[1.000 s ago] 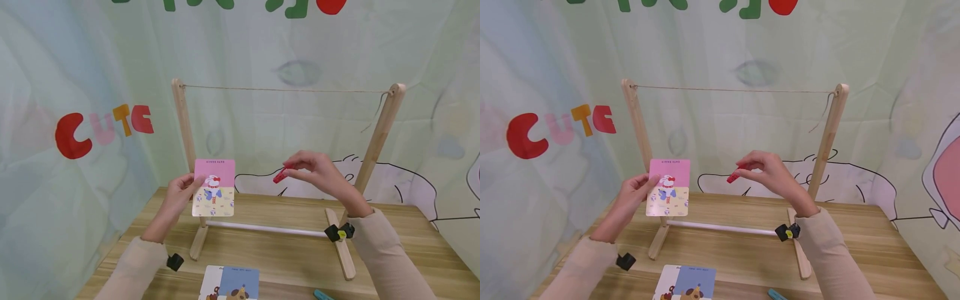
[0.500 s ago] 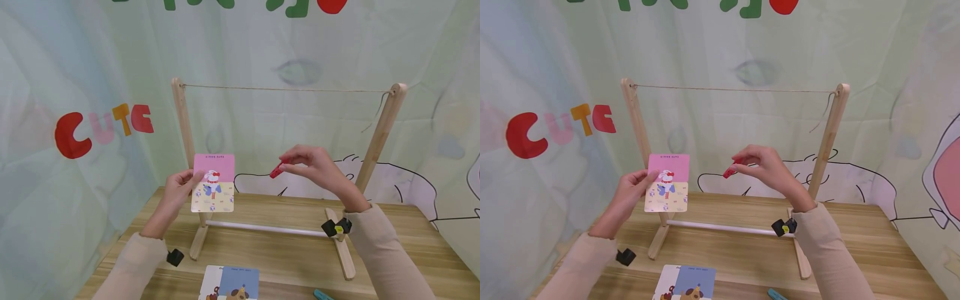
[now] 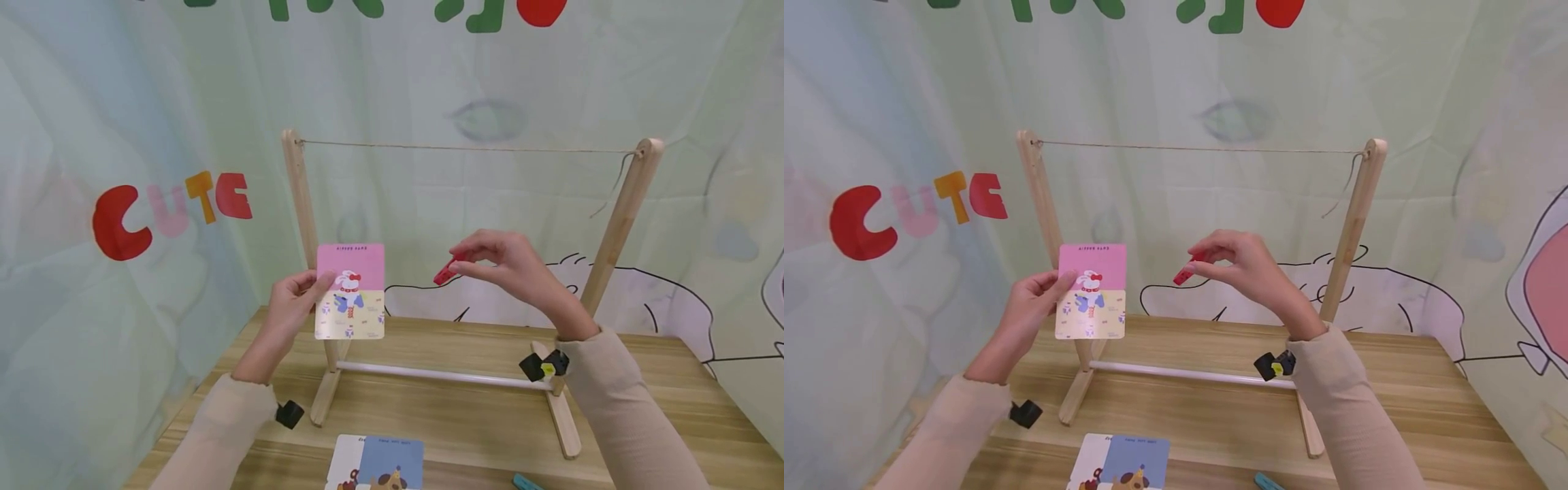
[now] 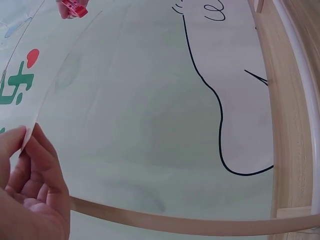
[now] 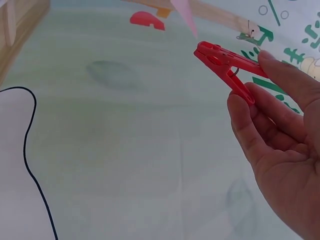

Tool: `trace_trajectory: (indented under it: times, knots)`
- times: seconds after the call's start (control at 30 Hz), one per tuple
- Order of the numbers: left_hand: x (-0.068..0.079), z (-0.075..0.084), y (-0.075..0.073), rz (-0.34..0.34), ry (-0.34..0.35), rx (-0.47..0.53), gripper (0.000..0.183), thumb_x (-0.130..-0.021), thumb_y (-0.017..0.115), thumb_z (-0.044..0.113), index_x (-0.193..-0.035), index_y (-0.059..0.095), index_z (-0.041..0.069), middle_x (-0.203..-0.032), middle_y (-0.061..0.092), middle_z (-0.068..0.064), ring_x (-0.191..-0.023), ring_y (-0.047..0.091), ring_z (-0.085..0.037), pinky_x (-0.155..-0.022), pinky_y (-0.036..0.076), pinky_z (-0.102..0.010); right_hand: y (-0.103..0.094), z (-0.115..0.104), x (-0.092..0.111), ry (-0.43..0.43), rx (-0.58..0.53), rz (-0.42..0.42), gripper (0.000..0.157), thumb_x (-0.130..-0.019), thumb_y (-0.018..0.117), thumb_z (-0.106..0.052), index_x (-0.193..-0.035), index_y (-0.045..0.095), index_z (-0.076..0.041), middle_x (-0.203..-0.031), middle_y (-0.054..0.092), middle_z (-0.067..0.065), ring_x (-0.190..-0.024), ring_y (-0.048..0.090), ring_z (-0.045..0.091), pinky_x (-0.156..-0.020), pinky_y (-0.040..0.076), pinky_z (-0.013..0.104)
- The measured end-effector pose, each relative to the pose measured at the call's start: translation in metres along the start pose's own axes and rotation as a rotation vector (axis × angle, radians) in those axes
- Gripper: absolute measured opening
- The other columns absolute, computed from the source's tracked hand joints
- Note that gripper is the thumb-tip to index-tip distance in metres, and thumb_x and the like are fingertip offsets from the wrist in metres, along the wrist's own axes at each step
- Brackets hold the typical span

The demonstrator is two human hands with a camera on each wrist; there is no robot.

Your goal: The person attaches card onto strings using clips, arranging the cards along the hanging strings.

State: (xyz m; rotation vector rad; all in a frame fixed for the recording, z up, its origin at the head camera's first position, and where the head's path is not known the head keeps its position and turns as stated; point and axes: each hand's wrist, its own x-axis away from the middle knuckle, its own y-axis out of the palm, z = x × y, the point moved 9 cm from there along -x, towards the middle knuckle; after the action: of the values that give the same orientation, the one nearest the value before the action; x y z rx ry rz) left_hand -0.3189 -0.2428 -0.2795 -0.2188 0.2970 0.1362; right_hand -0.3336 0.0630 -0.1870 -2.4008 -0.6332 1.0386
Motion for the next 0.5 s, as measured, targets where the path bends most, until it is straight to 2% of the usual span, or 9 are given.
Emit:
trace_trajectory:
  times: [0.5]
  knots:
    - [-0.010,0.021,-0.003,0.033,0.051,0.033,0.047,-0.098,0.065,0.035,-0.119,0.065,-0.006,-0.090,0.070,0.000,-0.074,0.065,-0.010,-0.064,0.053,-0.019,0.005,-0.008,-0.012,0.023,-0.019,0.000,0.022,-0.086,0.078,-0.006,-0.107,0.072,0.000,-0.100,0.070,0.008,-0.086,0.070,0.021,-0.074,0.056,0.027]
